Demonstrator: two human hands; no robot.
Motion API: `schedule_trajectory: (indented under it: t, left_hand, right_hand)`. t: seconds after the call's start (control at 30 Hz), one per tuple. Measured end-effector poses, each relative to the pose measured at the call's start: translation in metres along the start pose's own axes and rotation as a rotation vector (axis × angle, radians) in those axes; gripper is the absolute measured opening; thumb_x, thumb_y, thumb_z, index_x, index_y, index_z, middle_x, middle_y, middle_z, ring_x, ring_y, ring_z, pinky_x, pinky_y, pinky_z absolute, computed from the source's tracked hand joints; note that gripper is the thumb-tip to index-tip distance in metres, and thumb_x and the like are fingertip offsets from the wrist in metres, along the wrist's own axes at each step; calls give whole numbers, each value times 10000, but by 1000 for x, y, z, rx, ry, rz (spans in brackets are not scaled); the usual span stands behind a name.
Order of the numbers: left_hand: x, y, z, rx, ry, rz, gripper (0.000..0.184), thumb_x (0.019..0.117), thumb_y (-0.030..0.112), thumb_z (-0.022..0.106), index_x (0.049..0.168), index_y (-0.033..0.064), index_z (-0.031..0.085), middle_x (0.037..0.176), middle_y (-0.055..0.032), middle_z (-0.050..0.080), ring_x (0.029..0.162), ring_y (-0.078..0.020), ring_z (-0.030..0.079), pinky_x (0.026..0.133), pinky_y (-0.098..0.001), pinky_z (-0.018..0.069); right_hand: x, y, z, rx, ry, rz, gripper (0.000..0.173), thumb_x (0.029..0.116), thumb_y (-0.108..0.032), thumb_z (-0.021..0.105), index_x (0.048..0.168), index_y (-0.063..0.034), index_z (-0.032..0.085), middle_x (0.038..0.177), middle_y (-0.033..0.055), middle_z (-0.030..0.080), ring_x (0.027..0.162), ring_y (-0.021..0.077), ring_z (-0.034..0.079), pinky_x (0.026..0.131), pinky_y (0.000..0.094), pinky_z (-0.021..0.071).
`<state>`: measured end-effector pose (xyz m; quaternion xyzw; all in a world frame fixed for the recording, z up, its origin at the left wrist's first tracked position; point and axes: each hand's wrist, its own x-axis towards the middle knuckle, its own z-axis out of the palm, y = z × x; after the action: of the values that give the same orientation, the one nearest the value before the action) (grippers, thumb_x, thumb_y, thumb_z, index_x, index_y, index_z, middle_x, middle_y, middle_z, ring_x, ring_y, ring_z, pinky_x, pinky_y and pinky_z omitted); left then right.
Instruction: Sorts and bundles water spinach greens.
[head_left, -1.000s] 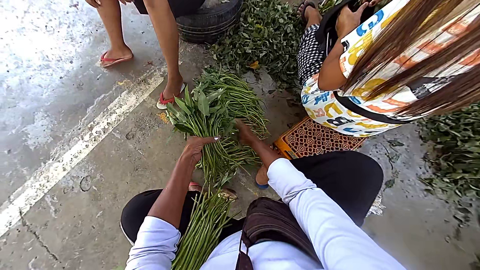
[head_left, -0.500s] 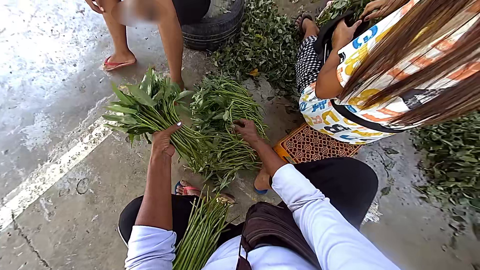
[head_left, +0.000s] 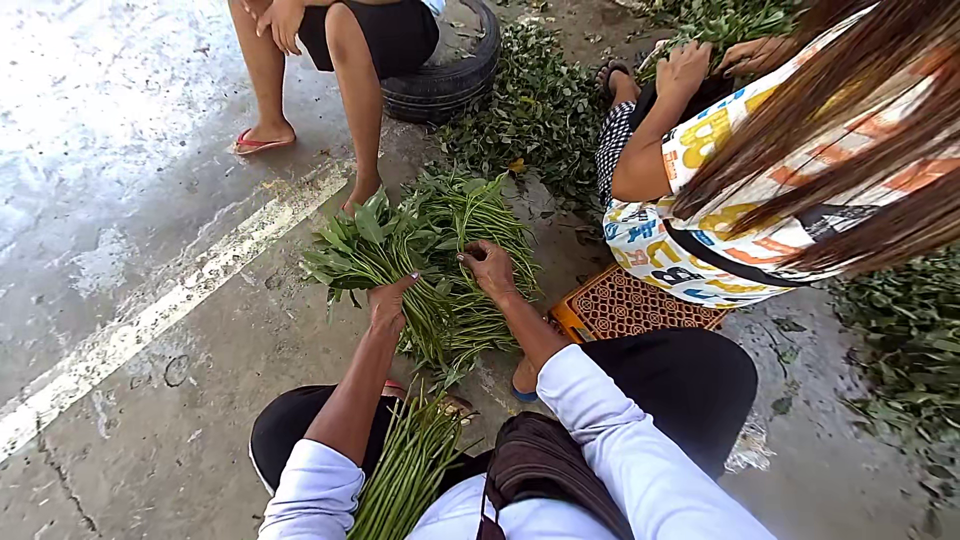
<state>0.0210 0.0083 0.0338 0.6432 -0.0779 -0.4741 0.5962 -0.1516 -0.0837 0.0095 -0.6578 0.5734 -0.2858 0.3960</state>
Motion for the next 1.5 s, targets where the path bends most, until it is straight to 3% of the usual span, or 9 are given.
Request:
schedule_trajectory:
  t: [0.4, 0.53, 0.7, 0.8, 0.97, 1.1, 1.23, 1.37, 1.5]
  left_hand:
    - [-7, -3, -2, -137, -231, -113, 505, 840, -6, 788, 1297, 9, 574, 1172, -141, 686, 1026, -231, 684, 895, -432, 583]
    - [-7, -4, -3, -146, -321, -69, 471, 879, -29, 736, 1320, 21, 578, 1225, -124, 691, 1076, -217, 685, 927, -408, 576]
    - [-2, -2, 3, -237, -300, 29, 383, 907, -80, 662, 1280, -41, 588, 1144, -168, 723, 1031, -260, 713, 928, -415, 587]
    - [-4, 8, 9, -272, -208, 156, 399, 911, -90, 655, 1294, -36, 558, 1136, -170, 717, 1024, -260, 709, 923, -411, 585]
    - [-27, 29, 43, -429, -38, 160, 443, 912, -83, 661, 1330, -35, 523, 1178, -177, 682, 1054, -258, 690, 936, -400, 579]
    - [-54, 36, 64, -565, -17, 85, 383, 970, 15, 637, 1332, -20, 514, 1178, -169, 666, 1055, -247, 677, 936, -405, 574]
    - [-82, 31, 67, -641, -94, 24, 319, 1023, 95, 578, 1319, -9, 523, 1177, -170, 672, 1073, -253, 679, 957, -417, 567]
    - [-105, 33, 78, -726, -92, -4, 264, 1026, 88, 564, 1277, 14, 531, 1126, -139, 662, 1028, -229, 677, 933, -401, 575]
    - [-124, 8, 79, -510, -148, 207, 400, 1009, 163, 643, 1345, -20, 527, 1249, -141, 646, 1145, -210, 635, 1016, -389, 527]
  right_hand:
    - [-56, -8, 6, 60, -213, -469, 211, 1012, -34, 610, 1190, 11, 714, 1187, 198, 687, 1053, 312, 680, 956, 475, 545]
    - [-53, -12, 7, 114, -228, -360, 230, 1037, -41, 565, 1200, 35, 709, 1214, 195, 709, 1122, 282, 686, 1029, 447, 512]
    - [-48, -13, 14, 238, -148, -179, 248, 1016, -140, 634, 1198, 30, 628, 1054, 171, 712, 913, 209, 708, 874, 385, 580]
    - [-63, -27, 7, 45, -284, -372, 463, 1047, -266, 604, 1418, 5, 553, 1345, 189, 655, 1227, 294, 653, 1078, 486, 499]
    - [-87, -26, 44, -205, -114, -504, 1259, 688, -347, 934, 1604, 79, 181, 1668, 280, 220, 1547, 397, 266, 1220, 614, 262]
    - [-74, -28, 29, -172, 32, -515, 1091, 766, -142, 875, 1604, 67, 209, 1671, 267, 227, 1546, 403, 268, 1237, 618, 235]
    - [-49, -17, -11, -236, 22, -669, 870, 756, -35, 838, 1509, 86, 418, 1538, 265, 478, 1442, 415, 458, 1213, 589, 304]
    - [-63, -20, -26, -291, 144, -686, 649, 704, 48, 816, 1316, 74, 600, 1195, 269, 674, 1142, 439, 656, 999, 609, 493]
    - [-69, -23, -50, -361, 87, -644, 494, 751, 45, 792, 1214, 95, 626, 1175, 281, 682, 1098, 451, 673, 926, 623, 505]
